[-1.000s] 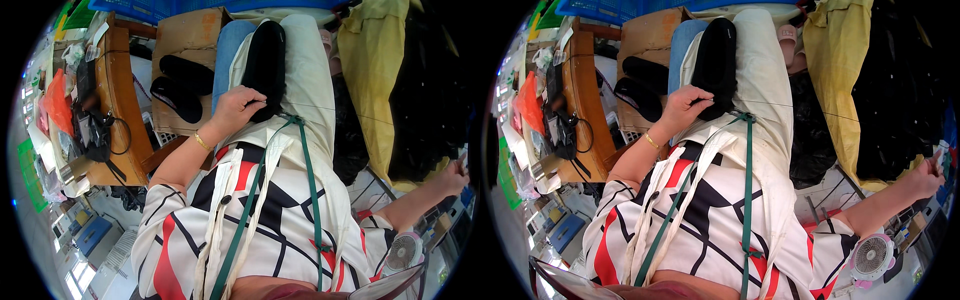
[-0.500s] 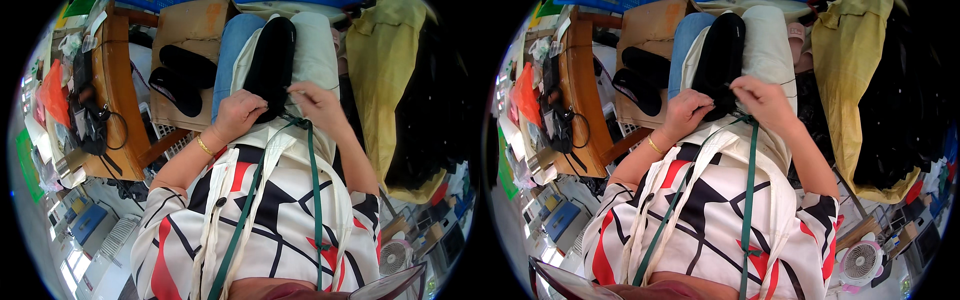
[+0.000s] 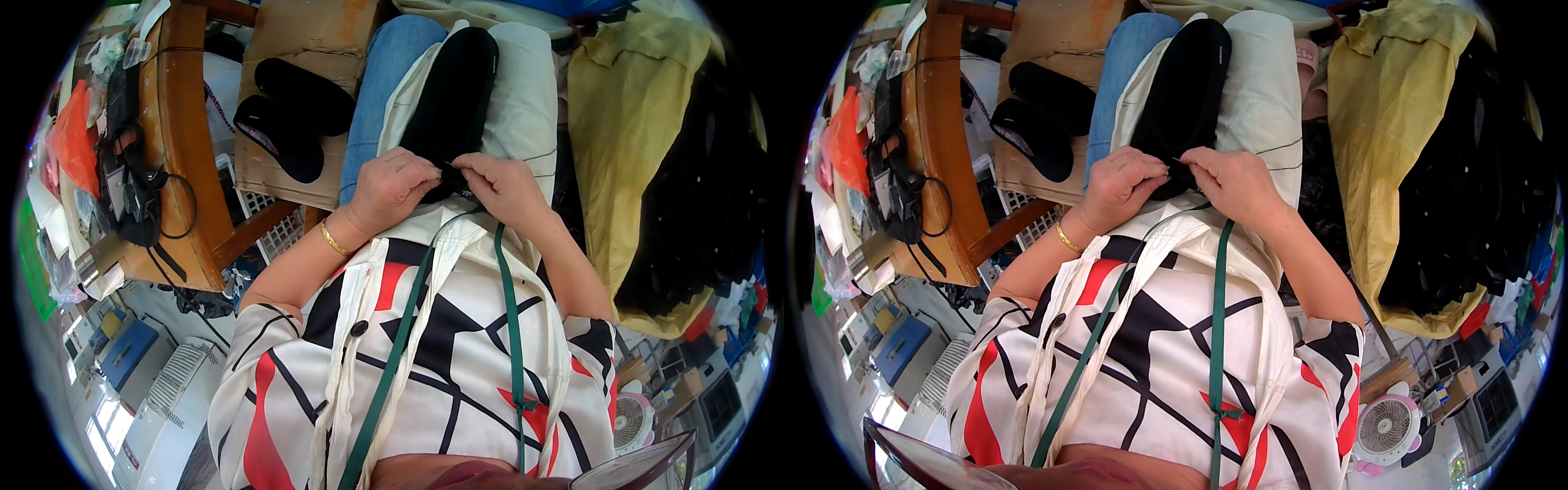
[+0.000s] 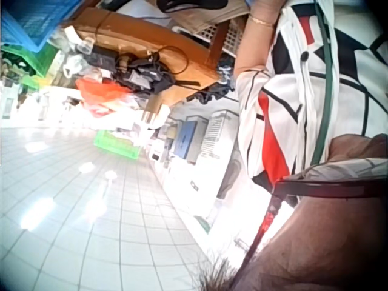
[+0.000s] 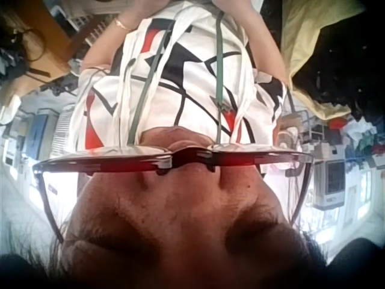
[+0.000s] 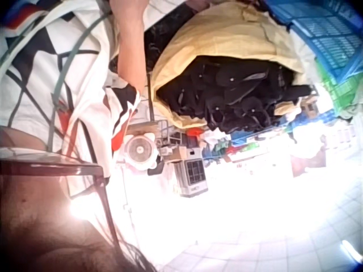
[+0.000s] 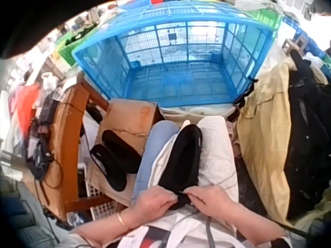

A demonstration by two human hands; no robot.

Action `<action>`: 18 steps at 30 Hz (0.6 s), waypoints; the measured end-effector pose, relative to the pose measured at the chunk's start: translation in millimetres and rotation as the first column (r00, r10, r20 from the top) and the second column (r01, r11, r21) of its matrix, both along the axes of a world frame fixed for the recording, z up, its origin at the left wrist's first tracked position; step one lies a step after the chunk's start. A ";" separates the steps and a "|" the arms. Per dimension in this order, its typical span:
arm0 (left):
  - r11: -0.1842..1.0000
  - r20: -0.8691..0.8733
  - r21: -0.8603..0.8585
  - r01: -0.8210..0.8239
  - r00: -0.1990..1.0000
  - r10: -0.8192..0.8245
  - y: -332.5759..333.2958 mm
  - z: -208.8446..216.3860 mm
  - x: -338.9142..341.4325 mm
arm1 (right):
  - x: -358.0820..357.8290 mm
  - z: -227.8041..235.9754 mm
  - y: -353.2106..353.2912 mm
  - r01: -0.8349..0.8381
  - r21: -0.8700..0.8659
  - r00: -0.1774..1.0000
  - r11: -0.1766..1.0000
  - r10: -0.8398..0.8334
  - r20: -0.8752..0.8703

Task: The person sits on the floor and sews a black slipper using a needle and thread. They repeatedly pull the thread through the slipper's sole and upper, adjusting the slipper's position on their lap as they work.

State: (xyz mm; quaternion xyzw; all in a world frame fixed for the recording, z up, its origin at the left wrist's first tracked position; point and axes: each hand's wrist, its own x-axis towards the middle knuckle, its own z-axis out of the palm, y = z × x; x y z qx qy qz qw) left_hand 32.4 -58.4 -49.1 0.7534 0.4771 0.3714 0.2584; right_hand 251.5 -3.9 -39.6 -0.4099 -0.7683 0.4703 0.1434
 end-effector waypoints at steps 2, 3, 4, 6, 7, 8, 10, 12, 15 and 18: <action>1.000 -0.004 -0.005 0.001 1.000 -0.001 -0.7 -1.9 -0.3 | 0.4 1.5 0.8 -0.022 -0.023 0.999 1.000 0.022 0.023; 1.000 -0.008 -0.006 0.001 1.000 -0.001 -0.9 -2.6 -0.6 | 0.0 1.5 1.0 -0.023 -0.024 0.999 0.999 0.023 0.032; 1.000 -0.005 -0.003 0.000 1.000 0.000 -0.8 -2.7 -0.5 | -0.5 1.4 1.3 -0.024 -0.025 0.999 0.999 0.025 0.041; 1.000 -0.001 0.002 -0.003 1.000 0.003 -0.5 -3.0 -0.3 | -1.6 0.4 1.9 -0.022 -0.022 0.999 1.000 0.023 0.040; 1.000 0.003 0.003 -0.005 1.000 0.005 -0.5 -3.2 -0.1 | -2.2 -1.1 2.0 -0.019 -0.019 0.999 1.000 0.020 0.030; 1.000 0.005 0.003 -0.007 1.000 0.007 -0.6 -3.3 0.0 | -2.8 -2.2 1.9 -0.017 -0.015 1.000 1.000 0.017 0.020; 1.000 0.019 0.003 -0.011 1.000 0.011 -0.3 -4.2 -0.8 | -5.0 -3.9 2.3 0.023 -0.093 0.999 0.995 -0.025 -0.022; 1.000 0.045 -0.004 -0.012 0.999 0.012 -2.3 -7.2 -0.6 | -7.4 -6.8 1.5 0.052 -0.154 0.996 0.987 -0.062 -0.063; 0.999 0.055 -0.013 -0.051 0.997 0.052 -2.8 -9.9 -0.5 | -11.6 -15.7 -1.0 0.074 -0.214 0.991 0.974 -0.095 -0.090; 0.998 0.066 -0.016 -0.063 0.996 0.064 -4.3 -11.2 -1.3 | -17.5 -16.9 -0.8 0.078 -0.234 0.995 0.969 -0.091 -0.047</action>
